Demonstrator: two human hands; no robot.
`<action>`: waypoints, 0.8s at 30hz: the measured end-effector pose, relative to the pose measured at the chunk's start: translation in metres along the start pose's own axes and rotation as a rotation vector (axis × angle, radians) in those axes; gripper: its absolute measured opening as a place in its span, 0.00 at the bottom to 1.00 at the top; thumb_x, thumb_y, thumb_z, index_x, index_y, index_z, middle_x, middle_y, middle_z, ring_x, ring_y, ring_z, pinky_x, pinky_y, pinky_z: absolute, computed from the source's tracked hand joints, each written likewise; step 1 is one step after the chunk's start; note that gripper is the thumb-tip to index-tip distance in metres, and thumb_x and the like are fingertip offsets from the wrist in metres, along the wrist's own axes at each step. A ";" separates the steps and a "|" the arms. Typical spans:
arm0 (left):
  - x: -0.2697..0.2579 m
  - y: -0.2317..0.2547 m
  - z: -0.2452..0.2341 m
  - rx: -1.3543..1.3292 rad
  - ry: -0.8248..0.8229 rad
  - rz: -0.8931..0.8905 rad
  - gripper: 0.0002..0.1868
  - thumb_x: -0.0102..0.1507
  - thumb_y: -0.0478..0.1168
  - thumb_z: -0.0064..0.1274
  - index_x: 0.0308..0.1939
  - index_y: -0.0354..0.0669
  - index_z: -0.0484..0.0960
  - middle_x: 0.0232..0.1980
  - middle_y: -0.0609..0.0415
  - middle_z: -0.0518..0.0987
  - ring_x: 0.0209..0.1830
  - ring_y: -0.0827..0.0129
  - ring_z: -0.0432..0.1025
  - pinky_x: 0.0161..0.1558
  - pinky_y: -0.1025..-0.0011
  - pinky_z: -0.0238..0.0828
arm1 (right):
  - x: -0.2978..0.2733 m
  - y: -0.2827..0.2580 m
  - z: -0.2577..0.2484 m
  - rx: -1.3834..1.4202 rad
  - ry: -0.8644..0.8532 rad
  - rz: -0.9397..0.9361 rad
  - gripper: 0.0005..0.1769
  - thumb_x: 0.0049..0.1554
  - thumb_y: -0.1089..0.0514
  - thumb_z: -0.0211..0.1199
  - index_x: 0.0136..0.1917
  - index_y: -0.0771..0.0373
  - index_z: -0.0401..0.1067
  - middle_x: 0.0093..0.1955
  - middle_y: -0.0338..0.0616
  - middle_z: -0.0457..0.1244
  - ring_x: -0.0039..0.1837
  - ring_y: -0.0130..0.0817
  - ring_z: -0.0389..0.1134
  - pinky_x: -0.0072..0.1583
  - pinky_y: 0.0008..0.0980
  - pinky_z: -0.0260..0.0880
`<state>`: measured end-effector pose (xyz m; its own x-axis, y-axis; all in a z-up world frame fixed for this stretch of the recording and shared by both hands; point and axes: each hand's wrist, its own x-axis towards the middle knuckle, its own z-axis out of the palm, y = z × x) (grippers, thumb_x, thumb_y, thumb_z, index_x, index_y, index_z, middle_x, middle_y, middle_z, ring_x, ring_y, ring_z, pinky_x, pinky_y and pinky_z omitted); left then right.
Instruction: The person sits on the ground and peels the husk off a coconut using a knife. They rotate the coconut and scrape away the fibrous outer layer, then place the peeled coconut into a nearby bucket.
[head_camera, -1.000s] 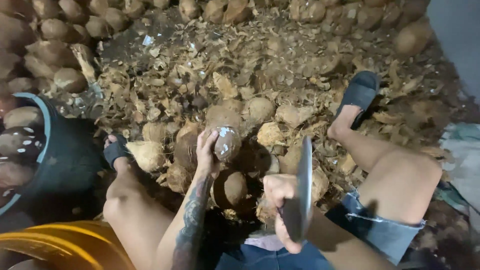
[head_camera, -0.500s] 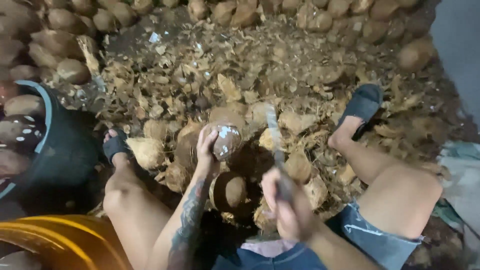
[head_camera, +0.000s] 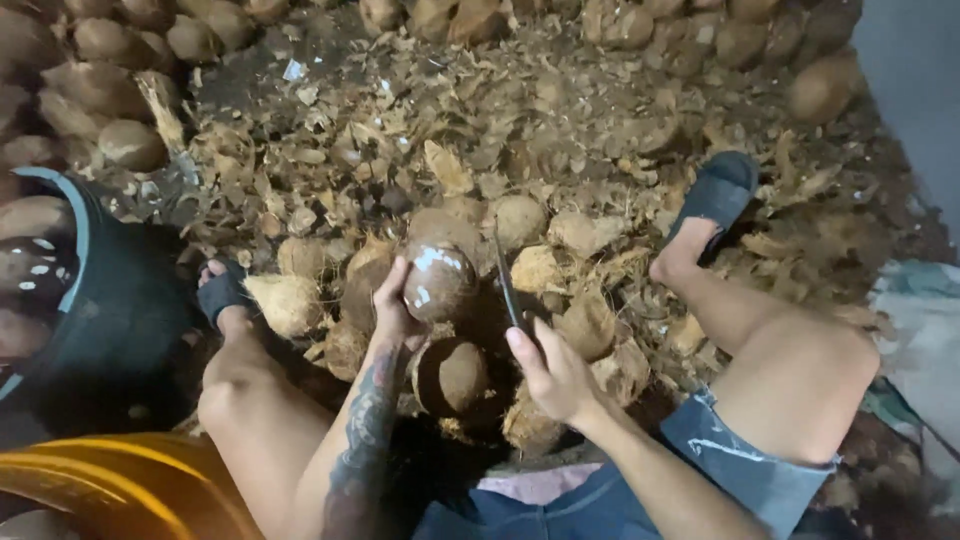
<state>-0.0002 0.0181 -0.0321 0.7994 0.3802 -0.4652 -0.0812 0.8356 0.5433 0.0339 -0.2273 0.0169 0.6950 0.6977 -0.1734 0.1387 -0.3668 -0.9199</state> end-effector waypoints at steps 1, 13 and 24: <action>0.003 -0.003 -0.004 -0.034 -0.019 -0.044 0.43 0.58 0.64 0.54 0.68 0.36 0.76 0.61 0.37 0.80 0.59 0.45 0.75 0.59 0.47 0.75 | -0.002 -0.014 -0.008 0.003 0.015 -0.059 0.25 0.68 0.35 0.38 0.39 0.51 0.61 0.32 0.31 0.55 0.34 0.27 0.54 0.42 0.28 0.60; 0.010 -0.026 -0.017 0.152 -0.051 -0.007 0.28 0.57 0.52 0.60 0.60 0.52 0.77 0.61 0.45 0.77 0.57 0.51 0.74 0.52 0.51 0.77 | -0.029 -0.009 -0.018 0.358 -0.027 -0.807 0.41 0.69 0.19 0.32 0.32 0.51 0.51 0.29 0.27 0.46 0.28 0.22 0.44 0.31 0.24 0.47; -0.019 -0.009 0.013 -0.093 0.056 -0.100 0.29 0.56 0.62 0.63 0.53 0.50 0.83 0.55 0.45 0.84 0.53 0.50 0.80 0.52 0.48 0.81 | -0.021 -0.028 0.000 -0.081 -0.087 0.341 0.53 0.64 0.21 0.41 0.71 0.75 0.69 0.72 0.74 0.62 0.77 0.63 0.61 0.77 0.61 0.53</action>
<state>-0.0068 -0.0015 -0.0193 0.7721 0.3126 -0.5533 -0.0599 0.9026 0.4263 0.0153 -0.2318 0.0458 0.6488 0.5751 -0.4983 -0.0331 -0.6329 -0.7735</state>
